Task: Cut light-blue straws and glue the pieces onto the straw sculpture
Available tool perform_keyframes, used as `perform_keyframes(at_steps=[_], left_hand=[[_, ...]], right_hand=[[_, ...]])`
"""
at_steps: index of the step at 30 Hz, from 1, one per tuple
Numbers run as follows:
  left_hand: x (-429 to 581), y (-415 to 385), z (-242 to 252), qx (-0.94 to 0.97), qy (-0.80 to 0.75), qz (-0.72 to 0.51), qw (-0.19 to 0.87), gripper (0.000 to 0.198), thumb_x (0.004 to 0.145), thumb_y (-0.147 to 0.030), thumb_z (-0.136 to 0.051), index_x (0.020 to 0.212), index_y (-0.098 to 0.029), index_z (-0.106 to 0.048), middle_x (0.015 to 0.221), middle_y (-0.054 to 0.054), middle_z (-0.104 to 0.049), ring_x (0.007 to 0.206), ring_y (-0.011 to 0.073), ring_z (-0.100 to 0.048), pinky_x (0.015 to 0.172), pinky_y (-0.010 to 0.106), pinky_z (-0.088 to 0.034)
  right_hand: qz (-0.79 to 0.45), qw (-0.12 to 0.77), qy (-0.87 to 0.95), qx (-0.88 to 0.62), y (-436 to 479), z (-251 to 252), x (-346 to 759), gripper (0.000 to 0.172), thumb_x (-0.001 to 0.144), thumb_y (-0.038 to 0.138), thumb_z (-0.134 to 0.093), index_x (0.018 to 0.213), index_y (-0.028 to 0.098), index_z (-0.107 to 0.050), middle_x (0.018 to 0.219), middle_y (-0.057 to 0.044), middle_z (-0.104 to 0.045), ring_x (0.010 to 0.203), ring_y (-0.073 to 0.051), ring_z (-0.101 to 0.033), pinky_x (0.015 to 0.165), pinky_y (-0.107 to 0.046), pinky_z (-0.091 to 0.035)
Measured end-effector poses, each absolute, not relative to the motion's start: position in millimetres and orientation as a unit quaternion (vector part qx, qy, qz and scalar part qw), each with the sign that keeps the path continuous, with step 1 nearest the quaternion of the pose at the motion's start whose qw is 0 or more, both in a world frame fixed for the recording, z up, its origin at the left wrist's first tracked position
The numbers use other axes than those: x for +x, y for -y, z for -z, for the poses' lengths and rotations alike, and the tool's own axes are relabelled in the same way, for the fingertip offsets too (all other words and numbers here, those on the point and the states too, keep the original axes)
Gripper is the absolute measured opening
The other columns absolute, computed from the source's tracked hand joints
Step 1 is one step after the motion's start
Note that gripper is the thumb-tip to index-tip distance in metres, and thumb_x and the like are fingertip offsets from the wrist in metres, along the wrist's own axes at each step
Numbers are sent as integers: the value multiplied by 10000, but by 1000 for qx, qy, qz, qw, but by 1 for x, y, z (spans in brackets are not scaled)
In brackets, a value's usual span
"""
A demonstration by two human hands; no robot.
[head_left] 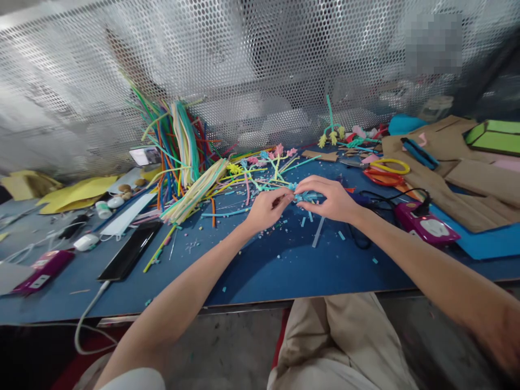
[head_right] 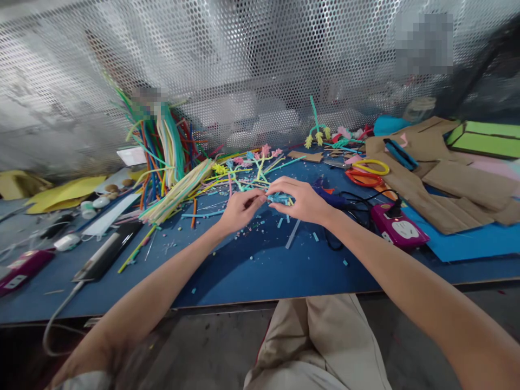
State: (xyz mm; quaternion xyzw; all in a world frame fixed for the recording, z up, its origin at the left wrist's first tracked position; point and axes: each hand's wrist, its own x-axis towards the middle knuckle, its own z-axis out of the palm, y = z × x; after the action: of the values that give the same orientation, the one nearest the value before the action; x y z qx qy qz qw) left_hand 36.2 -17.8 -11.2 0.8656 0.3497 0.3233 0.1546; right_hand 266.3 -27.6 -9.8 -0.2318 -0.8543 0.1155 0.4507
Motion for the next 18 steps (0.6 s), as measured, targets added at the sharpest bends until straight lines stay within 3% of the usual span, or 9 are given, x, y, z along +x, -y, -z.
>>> perform_keyframes(at_steps=[13, 18], left_hand=[[36, 17, 12, 861, -353, -334, 150, 353, 1031, -429, -443, 991, -175, -684, 607, -43, -497, 517, 82, -362, 522, 221, -280], [34, 16, 15, 882, -348, -310, 62, 313, 1043, -383, -424, 1024, -188, -667, 596, -41, -540, 506, 93, -457, 540, 229, -335]], right_hand=[[-95, 464, 853, -218, 26, 9, 266, 132, 951, 265, -630, 1078, 241, -657, 1085, -49, -690, 1033, -184, -661, 954, -365, -541], [-104, 441, 861, -231, 26, 8, 267, 204, 951, 279, -625, 1151, 243, -640, 1134, -61, -682, 1075, -197, -653, 982, -380, -537]])
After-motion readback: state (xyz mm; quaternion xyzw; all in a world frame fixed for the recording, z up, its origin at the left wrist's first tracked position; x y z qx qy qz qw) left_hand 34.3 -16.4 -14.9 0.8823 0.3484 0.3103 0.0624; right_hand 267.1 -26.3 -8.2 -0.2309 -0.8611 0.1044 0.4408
